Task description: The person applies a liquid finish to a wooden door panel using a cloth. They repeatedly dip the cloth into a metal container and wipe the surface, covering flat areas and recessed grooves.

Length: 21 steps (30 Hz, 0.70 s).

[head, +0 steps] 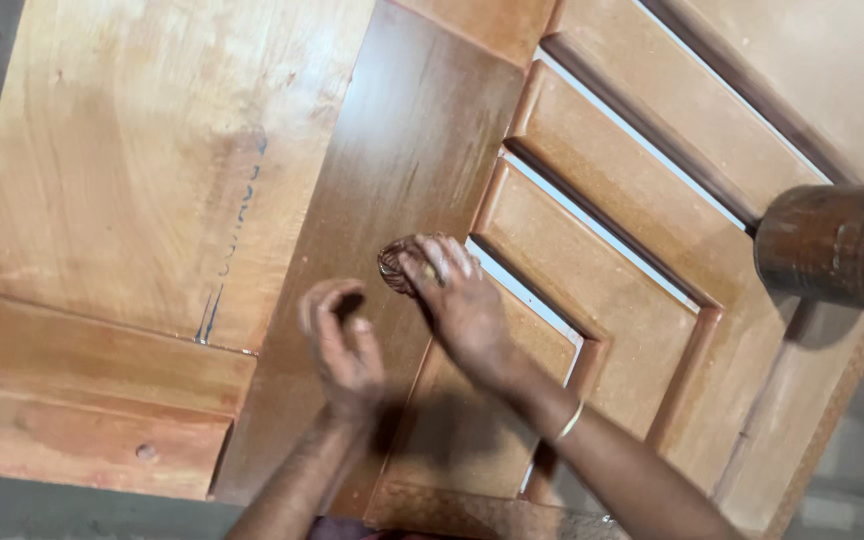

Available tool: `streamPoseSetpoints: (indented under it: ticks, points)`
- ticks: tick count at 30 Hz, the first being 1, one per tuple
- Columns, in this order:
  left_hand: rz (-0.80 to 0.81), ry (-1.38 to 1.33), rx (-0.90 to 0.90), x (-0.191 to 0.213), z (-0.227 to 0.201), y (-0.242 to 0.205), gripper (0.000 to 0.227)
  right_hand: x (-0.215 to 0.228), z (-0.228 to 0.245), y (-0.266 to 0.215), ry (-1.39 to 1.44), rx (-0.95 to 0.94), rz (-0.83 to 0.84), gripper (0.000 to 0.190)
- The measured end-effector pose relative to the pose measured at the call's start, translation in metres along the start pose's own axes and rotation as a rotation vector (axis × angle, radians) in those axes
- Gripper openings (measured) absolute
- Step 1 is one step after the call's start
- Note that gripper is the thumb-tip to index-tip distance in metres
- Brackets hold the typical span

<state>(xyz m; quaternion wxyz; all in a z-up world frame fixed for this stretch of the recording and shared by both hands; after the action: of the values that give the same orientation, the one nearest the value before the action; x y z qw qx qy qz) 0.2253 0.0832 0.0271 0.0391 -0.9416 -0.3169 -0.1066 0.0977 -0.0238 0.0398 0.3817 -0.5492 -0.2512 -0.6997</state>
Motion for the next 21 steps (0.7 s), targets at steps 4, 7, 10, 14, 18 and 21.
streamPoseSetpoints:
  ticks: [4,7,10,14,18,21]
  points:
    - [0.024,0.178,-0.156,0.004,0.008,0.03,0.026,0.004,-0.077,0.055,0.498,-0.55,-0.075,0.032]
    - [0.054,0.132,-0.169,-0.01,0.012,0.047,0.026,0.019,-0.126,0.101,0.102,-0.374,-0.164,0.043]
    - [0.091,0.103,-0.134,-0.003,0.008,0.052,0.029,0.004,-0.118,0.088,0.045,-0.3,-0.21,0.047]
    - [0.085,-0.118,-0.003,0.006,0.005,0.062,0.032,-0.035,-0.002,-0.008,0.018,-0.158,-0.2,0.044]
    - [0.085,-0.108,-0.008,0.007,-0.007,0.061,0.032,-0.038,0.078,-0.09,0.312,-0.067,-0.061,0.053]
    - [0.122,-0.126,0.02,-0.006,-0.013,0.057,0.032,-0.027,0.084,-0.124,0.612,-0.105,0.045,0.051]
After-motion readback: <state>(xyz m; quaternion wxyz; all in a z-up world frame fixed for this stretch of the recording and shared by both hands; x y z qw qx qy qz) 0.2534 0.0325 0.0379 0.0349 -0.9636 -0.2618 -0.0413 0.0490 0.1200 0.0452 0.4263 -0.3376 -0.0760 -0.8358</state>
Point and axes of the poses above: each hand's wrist, its own y-axis towards the middle knuckle, its own x-axis out of the back of the hand, z = x × y, the point moved 2 cm from there along y, towards the middle knuckle, and after that the axes turned 6 degrees about x, right-handed, at the moved point
